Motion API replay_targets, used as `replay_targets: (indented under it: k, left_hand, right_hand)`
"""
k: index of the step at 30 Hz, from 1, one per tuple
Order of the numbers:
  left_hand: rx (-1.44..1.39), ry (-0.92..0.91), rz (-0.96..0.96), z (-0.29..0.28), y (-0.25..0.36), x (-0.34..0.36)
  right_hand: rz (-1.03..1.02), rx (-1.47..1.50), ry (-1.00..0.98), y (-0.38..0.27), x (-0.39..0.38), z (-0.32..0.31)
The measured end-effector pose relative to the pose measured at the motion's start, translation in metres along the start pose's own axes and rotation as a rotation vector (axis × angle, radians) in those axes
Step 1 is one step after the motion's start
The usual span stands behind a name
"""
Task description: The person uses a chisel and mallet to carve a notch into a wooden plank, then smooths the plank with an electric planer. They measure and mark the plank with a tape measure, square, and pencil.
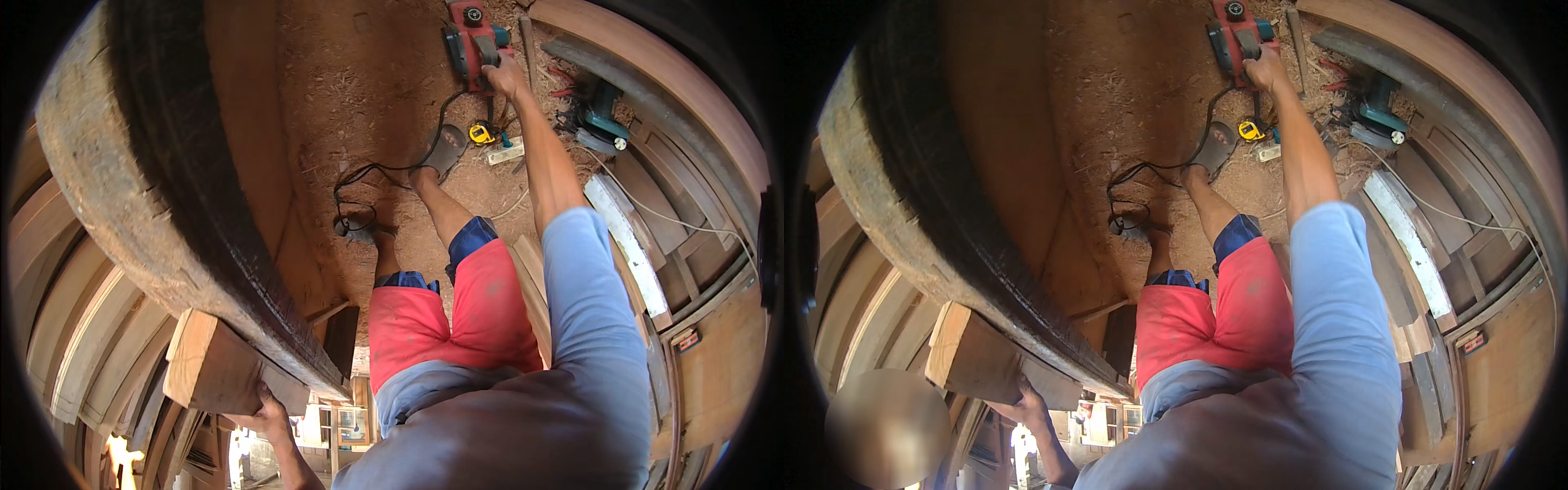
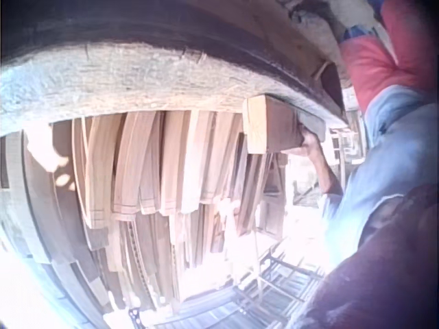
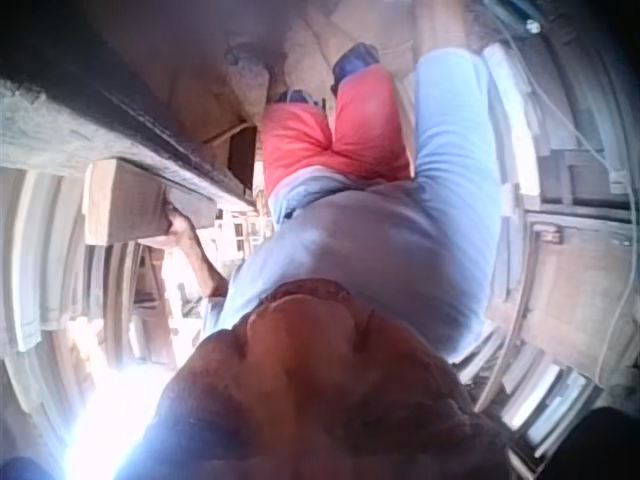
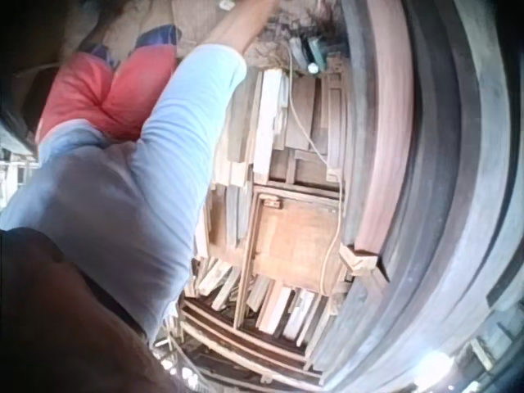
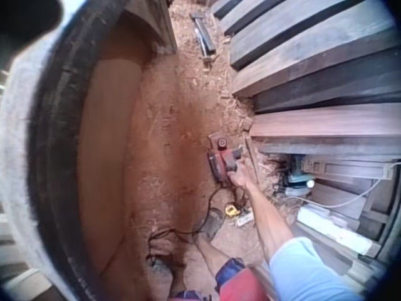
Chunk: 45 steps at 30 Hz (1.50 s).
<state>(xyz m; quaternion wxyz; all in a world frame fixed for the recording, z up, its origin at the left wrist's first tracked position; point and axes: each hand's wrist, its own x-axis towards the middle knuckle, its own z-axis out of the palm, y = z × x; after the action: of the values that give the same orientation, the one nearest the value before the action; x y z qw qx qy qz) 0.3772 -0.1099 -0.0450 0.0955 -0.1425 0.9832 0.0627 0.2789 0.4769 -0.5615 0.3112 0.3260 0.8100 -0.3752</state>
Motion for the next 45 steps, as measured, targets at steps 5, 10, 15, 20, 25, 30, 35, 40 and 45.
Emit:
replay_targets:
  k: [5, 10, 15, 20, 25, 30, 35, 40, 45]
  left_hand:
    - [0.087, 0.008, 0.008, -0.001, -0.002, 0.002]
    - [0.028, 0.022, 0.002, 0.0, -0.012, -0.008]
    - [-0.06, -0.067, -0.127, -0.001, 0.007, 0.004]
    - [-0.097, -0.078, -0.006, 0.001, 0.014, 0.009]
    - [-0.07, -0.094, -0.092, -0.001, 0.009, 0.008]
    - [-0.001, -0.072, -0.046, -0.005, 0.0, 0.003]
    - [-0.033, -0.159, -0.064, -0.011, -0.023, 0.021]
    - [0.077, -0.092, 0.006, -0.009, -0.003, 0.012]
    - [0.12, -0.03, 0.034, -0.009, 0.002, 0.01]
  right_hand:
    - [0.112, -0.009, 0.303, 0.098, -0.078, 0.05]
    - [0.16, -0.27, -0.159, 0.169, -0.178, 0.073]
    - [0.184, -0.161, -0.048, 0.213, -0.195, 0.102]
    - [0.198, 0.077, 0.032, 0.212, -0.177, 0.096]
    - [0.102, -0.084, 0.089, 0.215, -0.175, 0.12]
    - [0.298, 0.001, 0.036, 0.177, -0.163, 0.123]
    - [0.2, 0.193, 0.131, 0.317, -0.198, 0.195]
    - [0.091, -0.275, -0.153, 0.272, -0.217, 0.183]
    - [-0.127, -0.244, -0.017, 0.274, -0.239, 0.194]
